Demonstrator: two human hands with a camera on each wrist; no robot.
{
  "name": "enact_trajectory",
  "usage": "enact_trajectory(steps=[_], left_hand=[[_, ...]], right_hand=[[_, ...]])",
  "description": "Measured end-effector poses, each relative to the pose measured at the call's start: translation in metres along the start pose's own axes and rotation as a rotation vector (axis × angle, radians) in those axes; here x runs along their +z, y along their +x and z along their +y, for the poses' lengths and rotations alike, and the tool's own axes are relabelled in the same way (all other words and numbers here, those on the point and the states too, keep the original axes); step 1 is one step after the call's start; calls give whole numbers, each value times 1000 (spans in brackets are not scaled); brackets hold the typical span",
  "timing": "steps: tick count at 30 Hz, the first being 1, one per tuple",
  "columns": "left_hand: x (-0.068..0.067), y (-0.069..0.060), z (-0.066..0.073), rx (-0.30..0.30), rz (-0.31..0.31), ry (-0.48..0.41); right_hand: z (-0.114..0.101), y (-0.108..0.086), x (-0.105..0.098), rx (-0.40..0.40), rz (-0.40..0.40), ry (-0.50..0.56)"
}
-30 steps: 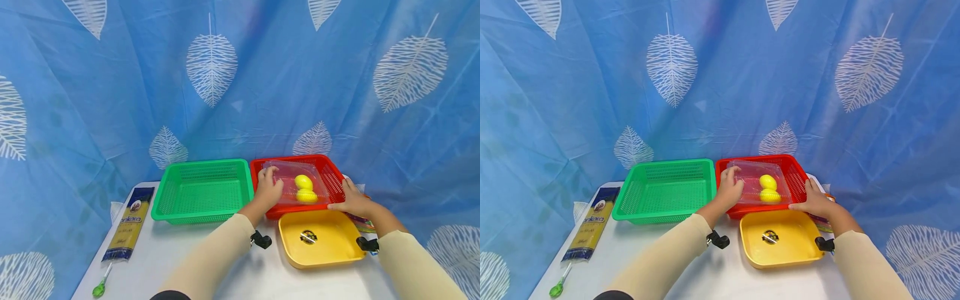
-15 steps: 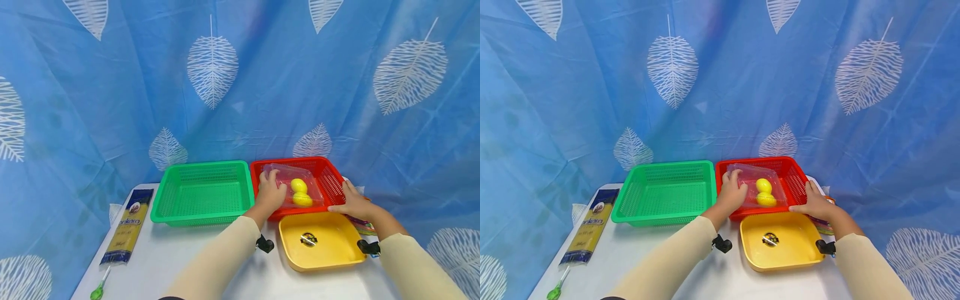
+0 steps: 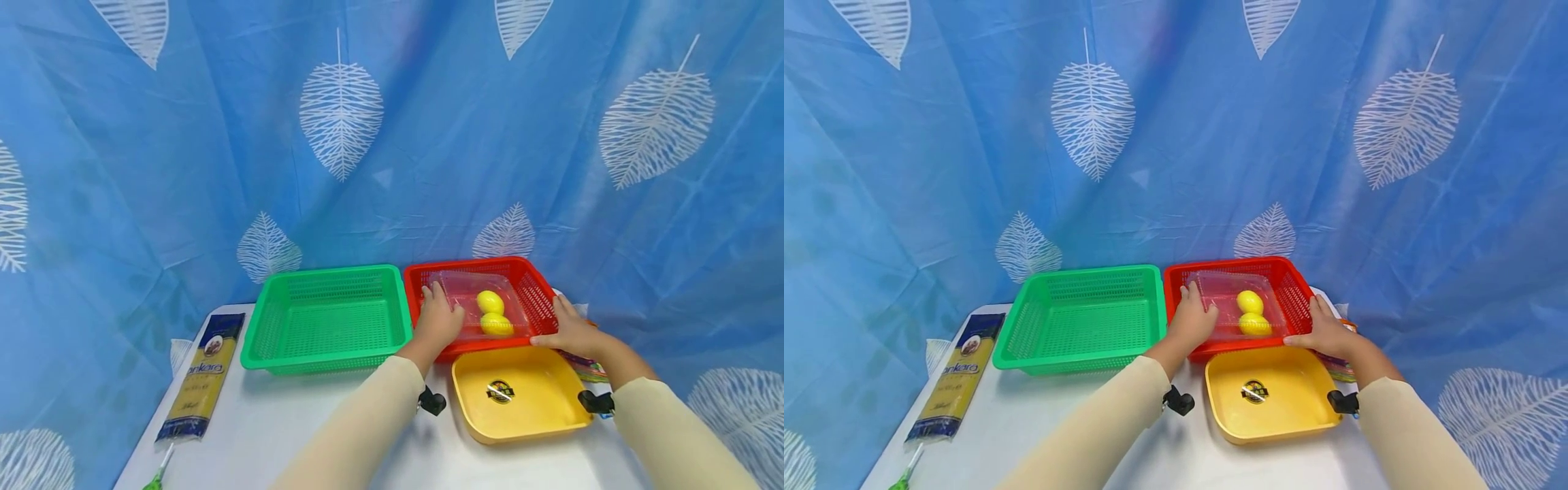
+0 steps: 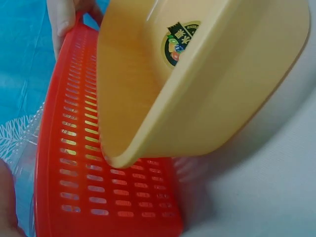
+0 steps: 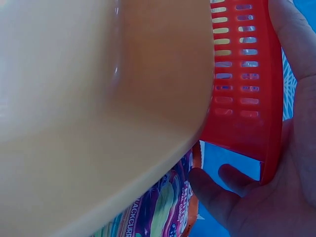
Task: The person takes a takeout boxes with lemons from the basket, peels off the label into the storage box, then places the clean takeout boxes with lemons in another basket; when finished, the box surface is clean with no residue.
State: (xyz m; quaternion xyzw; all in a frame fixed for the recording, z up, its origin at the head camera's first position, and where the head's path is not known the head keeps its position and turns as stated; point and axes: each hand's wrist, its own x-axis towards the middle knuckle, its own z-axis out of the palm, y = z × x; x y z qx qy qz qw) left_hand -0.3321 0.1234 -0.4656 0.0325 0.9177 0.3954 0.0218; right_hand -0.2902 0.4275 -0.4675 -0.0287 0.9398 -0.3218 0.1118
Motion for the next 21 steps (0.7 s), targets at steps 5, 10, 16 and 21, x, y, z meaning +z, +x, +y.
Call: enact_trajectory(steps=[5, 10, 16, 21], left_hand=[[1, 1, 2, -12, -42, 99], [1, 0, 3, -32, -86, 132], [1, -5, 1, -26, -32, 101], [3, -7, -1, 0, 45, -34]], right_hand=[[0, 2, 0, -10, 8, -3], [-1, 3, -1, 6, 7, -35], [0, 4, 1, -3, 6, -30], [3, 1, 2, -17, 22, -15]])
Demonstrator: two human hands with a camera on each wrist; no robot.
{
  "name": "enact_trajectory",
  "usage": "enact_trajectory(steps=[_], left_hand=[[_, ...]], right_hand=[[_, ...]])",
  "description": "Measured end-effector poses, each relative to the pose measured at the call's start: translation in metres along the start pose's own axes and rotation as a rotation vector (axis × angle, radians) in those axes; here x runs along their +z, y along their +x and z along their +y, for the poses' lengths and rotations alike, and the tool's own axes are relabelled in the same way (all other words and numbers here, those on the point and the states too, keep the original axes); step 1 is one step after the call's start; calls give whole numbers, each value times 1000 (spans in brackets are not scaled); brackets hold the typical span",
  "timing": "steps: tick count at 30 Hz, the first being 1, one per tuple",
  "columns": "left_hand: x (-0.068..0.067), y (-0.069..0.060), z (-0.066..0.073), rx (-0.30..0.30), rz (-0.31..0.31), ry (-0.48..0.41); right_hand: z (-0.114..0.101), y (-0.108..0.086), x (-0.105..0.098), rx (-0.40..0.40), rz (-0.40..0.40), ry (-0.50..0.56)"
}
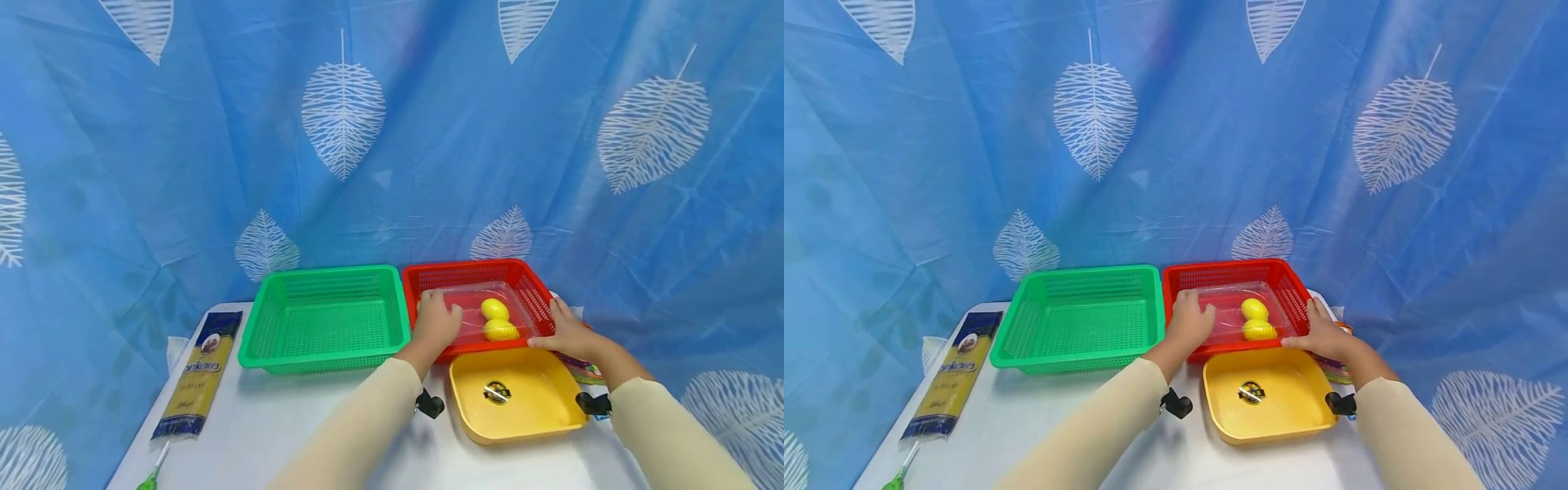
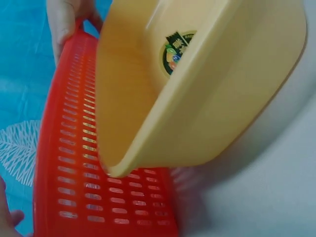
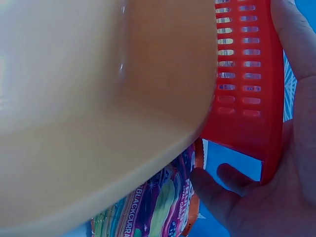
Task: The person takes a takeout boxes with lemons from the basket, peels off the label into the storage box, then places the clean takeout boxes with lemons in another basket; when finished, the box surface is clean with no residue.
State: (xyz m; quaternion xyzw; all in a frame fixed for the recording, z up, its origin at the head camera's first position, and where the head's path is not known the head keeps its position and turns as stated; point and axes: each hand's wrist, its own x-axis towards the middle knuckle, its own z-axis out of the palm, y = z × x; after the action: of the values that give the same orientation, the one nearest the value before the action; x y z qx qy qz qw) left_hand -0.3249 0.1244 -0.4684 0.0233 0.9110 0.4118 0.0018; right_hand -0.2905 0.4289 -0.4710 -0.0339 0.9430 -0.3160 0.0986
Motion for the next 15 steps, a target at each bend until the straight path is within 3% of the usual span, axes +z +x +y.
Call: enact_trajectory(steps=[3, 7, 11, 15], left_hand=[[-2, 0, -3, 13, 23, -126], [-14, 0, -7, 74, 40, -236], [-31, 0, -13, 143, 26, -238], [-52, 2, -20, 211, 17, -148]], right_hand=[[-1, 1, -2, -7, 3, -8], [-7, 8, -5, -24, 16, -42], [-11, 13, -10, -9, 17, -140], [-25, 11, -14, -23, 48, -231]])
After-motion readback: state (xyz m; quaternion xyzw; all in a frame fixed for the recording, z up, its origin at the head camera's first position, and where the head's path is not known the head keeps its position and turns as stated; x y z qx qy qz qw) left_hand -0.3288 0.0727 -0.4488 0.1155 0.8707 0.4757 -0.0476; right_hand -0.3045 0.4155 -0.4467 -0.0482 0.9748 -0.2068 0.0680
